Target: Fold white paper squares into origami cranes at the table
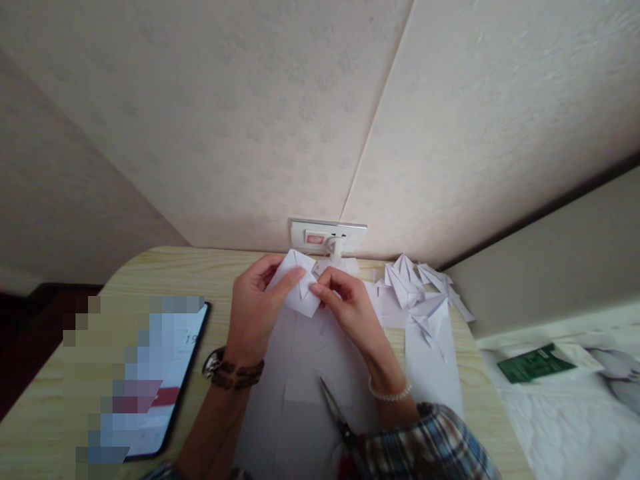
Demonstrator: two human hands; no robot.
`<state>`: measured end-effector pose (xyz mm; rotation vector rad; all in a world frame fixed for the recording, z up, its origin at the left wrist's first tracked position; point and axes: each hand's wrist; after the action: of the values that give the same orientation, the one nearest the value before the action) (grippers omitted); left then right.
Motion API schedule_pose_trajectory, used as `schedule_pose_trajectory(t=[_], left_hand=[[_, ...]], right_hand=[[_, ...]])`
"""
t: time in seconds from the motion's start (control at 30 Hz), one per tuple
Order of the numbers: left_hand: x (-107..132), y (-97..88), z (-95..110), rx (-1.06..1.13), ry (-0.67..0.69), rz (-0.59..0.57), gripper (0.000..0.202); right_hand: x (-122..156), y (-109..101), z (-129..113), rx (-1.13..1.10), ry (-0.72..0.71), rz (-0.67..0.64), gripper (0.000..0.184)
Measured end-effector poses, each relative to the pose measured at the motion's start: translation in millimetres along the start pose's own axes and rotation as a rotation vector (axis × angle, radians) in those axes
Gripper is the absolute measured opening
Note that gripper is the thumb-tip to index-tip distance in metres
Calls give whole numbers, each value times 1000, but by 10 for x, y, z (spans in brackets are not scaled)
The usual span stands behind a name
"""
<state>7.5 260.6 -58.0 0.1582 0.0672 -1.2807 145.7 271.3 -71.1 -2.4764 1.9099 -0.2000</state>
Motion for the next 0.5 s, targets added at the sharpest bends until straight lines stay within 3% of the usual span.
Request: schedule_pose_trajectory(t=[0.13,0.33,0.5], left_hand=[[-9,3,-14,-37,4,-21,20],[-6,31,-23,39,-92,-132,36],[7,33,-20,-44,-62,-194,22]], right_hand=[[-15,10,18,-63,18,-9,17],[-26,-11,55,-139,5,149,17],[-40,4,79,-228,19,200,22]])
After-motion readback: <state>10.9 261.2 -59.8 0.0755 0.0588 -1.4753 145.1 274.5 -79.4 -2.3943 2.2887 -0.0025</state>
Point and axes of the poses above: each hand's wrist, its own x-axis away from the middle knuckle, its own y-axis out of the palm, z = x × y, and after that the axes turned 9 degrees about y, right-handed
